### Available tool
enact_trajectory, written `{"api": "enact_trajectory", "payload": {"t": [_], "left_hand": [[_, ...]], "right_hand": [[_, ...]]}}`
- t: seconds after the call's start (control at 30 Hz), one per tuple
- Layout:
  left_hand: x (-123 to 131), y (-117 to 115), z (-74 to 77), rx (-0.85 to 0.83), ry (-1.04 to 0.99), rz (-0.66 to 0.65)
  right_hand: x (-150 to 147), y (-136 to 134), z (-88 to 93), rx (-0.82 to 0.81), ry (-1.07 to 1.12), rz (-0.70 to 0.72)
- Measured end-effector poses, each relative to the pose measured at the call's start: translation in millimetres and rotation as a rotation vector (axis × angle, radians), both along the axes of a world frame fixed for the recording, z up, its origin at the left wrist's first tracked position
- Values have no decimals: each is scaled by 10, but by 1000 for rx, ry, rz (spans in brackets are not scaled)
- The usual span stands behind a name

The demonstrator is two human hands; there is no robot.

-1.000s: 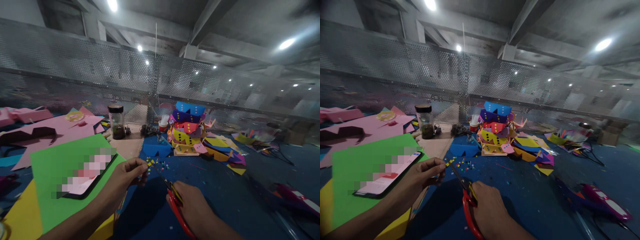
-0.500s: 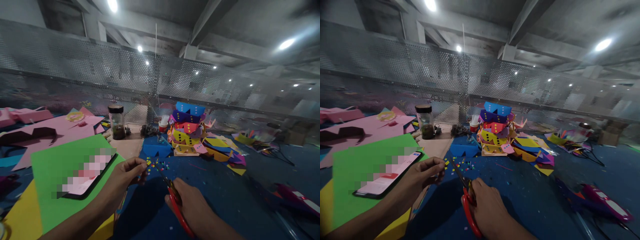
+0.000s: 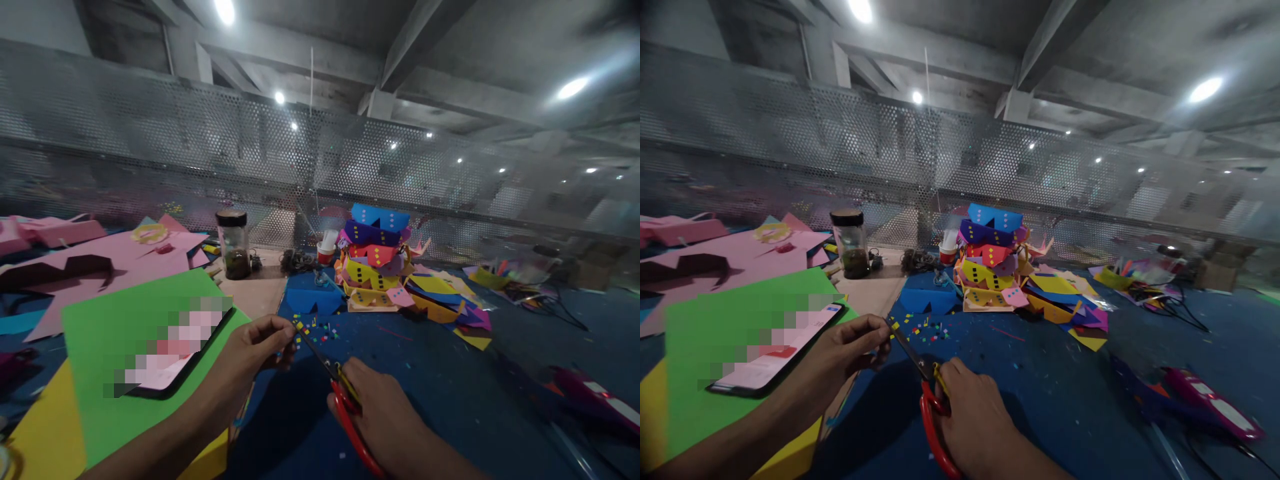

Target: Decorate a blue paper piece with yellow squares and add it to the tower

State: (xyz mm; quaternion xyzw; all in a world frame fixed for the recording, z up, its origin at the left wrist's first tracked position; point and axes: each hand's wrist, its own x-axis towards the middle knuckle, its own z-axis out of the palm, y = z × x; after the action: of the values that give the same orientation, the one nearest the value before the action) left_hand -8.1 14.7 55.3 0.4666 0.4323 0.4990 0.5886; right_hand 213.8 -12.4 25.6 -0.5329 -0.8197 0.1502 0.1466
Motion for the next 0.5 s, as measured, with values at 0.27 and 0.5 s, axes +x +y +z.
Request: {"api": "enact_trajectory", "payload": {"t": [0.27, 0.5], "left_hand": [[-1, 2, -25, 7, 9, -4], [7, 11, -17, -5, 24, 2]], "right_hand": [[-4, -9, 16, -14, -29, -14], [6, -10, 18, -18, -47, -15]]}}
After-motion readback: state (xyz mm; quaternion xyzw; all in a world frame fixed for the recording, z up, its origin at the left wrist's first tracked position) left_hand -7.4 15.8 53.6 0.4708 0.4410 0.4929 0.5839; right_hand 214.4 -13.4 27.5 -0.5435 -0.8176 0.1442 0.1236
